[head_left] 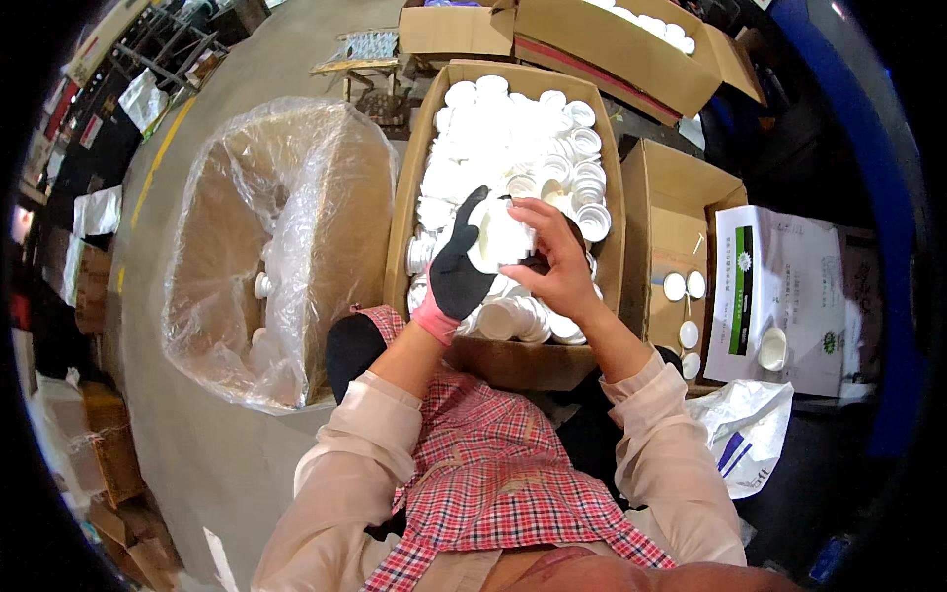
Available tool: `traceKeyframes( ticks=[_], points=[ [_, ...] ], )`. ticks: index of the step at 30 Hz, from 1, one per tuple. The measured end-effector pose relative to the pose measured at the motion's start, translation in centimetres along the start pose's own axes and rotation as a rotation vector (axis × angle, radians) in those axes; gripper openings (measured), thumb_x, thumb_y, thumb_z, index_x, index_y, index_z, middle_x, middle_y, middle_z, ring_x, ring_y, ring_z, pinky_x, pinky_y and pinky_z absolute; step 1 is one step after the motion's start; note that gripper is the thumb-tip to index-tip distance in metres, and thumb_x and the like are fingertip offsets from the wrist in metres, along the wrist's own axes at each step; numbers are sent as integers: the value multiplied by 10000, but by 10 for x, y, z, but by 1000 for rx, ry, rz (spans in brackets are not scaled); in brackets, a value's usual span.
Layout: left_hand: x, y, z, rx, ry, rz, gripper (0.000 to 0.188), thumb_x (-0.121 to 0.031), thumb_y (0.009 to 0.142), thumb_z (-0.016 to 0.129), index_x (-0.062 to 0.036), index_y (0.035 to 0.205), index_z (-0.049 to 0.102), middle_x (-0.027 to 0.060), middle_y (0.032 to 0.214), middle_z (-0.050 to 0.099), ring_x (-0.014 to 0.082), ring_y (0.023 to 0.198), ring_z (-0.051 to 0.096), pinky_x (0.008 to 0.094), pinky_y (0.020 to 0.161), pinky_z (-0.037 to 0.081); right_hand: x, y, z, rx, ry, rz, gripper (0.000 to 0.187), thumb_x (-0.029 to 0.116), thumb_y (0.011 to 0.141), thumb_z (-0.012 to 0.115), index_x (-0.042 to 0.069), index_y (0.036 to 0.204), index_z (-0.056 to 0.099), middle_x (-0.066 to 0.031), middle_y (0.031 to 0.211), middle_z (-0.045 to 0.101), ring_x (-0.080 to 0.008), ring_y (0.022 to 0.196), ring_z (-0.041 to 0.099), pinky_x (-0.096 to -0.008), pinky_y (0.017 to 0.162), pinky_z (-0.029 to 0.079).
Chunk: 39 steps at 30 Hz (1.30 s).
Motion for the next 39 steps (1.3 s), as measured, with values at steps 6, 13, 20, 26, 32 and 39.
traceKeyframes(
  ticks=[6,13,20,26,32,39],
  points=[
    [-13,3,-1,124,1021,169,596,-138,891,606,-26,1422,360,115,1361,469,242,1270,464,340,1073,365,5,-1,-4,-59,-214,-144,693,57,649,805,62,1277,513,-148,1285,536,-338,1167,513,-415,987,414],
    [-13,-3,0,74,1076,322,578,17,838,623,25,1376,414,138,1389,482,222,1251,486,343,1062,375,17,2,2,-122,-329,-173,706,107,630,838,47,1259,523,-162,1205,548,-363,1078,529,-432,926,437],
    [-20,-7,12,107,1098,385,527,-41,906,550,21,1403,385,130,1408,456,211,1262,473,331,1063,375,20,2,7,-136,-378,-203,717,95,616,839,61,1264,532,-152,1202,541,-357,1071,525,-433,910,446],
    [-19,-5,9,49,996,268,494,-148,973,481,19,1422,358,119,1396,457,191,1247,476,313,1057,374,22,1,10,-127,-377,-195,735,78,603,838,66,1272,534,-148,1220,532,-353,1081,521,-426,912,449],
    [-23,-10,22,78,1128,304,507,-154,973,484,-3,1437,349,98,1399,456,182,1250,467,313,1053,376,22,1,10,-118,-379,-190,727,66,601,834,64,1265,539,-143,1229,529,-347,1094,518,-422,920,446],
    [-14,-5,3,-70,852,36,724,-151,791,745,-9,1412,401,86,1344,518,163,1189,511,315,997,434,13,4,-2,-67,-147,-92,539,200,785,743,68,1268,544,-110,1271,518,-285,1135,515,-398,970,408]
  ],
)
Point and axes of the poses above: each hand's wrist, its own y-axis towards the middle knuckle, its own z-axis out of the palm, x = y × z, the point moved 5 cm from there along y, towards the middle knuckle
